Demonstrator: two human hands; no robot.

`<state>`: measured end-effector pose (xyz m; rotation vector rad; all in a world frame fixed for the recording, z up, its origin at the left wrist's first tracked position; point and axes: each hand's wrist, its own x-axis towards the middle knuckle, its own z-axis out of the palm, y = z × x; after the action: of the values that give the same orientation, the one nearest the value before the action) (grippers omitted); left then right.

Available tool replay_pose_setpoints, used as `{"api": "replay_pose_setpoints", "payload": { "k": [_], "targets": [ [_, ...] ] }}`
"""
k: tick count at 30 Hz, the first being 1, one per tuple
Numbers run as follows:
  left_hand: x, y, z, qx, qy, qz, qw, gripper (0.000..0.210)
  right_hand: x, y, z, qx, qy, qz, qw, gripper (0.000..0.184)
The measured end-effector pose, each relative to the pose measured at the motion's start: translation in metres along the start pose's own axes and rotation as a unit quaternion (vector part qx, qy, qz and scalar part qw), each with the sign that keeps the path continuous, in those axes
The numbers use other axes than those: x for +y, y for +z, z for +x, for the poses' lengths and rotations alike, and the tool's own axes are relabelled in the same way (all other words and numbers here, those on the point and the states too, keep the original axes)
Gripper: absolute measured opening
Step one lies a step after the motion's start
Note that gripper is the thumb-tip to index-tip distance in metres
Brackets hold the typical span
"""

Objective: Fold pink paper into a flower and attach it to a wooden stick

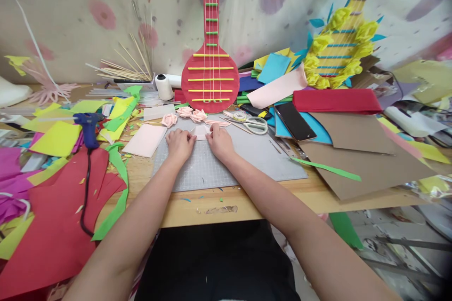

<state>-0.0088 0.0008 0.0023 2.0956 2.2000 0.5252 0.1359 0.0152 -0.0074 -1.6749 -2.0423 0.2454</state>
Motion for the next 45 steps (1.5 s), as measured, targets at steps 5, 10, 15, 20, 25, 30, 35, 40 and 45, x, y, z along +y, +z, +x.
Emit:
{"api": "replay_pose_setpoints", "payload": {
  "k": [5, 10, 15, 20, 25, 30, 35, 40, 45],
  "targets": [
    [0.004, -0.001, -0.001, 0.006, -0.008, 0.016, 1.0, 0.028, -0.003, -0.003, 0.0, -0.017, 0.002, -0.021, 1.0, 0.015],
    [0.006, -0.001, 0.0, 0.013, -0.014, 0.032, 0.999, 0.025, -0.004, -0.003, -0.001, -0.012, -0.005, -0.055, 0.998, 0.016],
    [0.006, -0.001, 0.001, 0.008, -0.019, 0.025, 0.999, 0.024, -0.003, -0.002, -0.001, -0.014, -0.008, -0.069, 0.997, 0.016],
    [0.006, 0.0, 0.001, 0.021, -0.01, 0.01, 1.0, 0.02, -0.004, -0.003, -0.002, -0.012, -0.018, -0.084, 0.996, 0.017],
    [0.006, 0.003, 0.003, 0.029, 0.057, -0.012, 0.998, 0.016, -0.008, -0.007, -0.004, -0.022, -0.029, -0.108, 0.993, 0.02],
    [0.007, 0.004, 0.003, 0.044, 0.08, -0.012, 0.996, 0.018, -0.012, -0.005, -0.004, -0.022, -0.023, -0.111, 0.993, 0.022],
    [0.009, 0.002, 0.002, 0.036, 0.067, -0.016, 0.997, 0.019, -0.013, -0.003, -0.005, -0.013, -0.017, -0.104, 0.994, 0.029],
    [0.007, -0.002, 0.003, 0.005, 0.043, -0.029, 0.999, 0.021, -0.011, -0.01, -0.007, -0.025, -0.015, -0.088, 0.996, 0.025],
    [0.004, -0.004, 0.004, -0.019, 0.028, -0.037, 0.999, 0.031, -0.008, -0.011, -0.008, -0.017, -0.019, -0.063, 0.998, 0.026]
  ]
}}
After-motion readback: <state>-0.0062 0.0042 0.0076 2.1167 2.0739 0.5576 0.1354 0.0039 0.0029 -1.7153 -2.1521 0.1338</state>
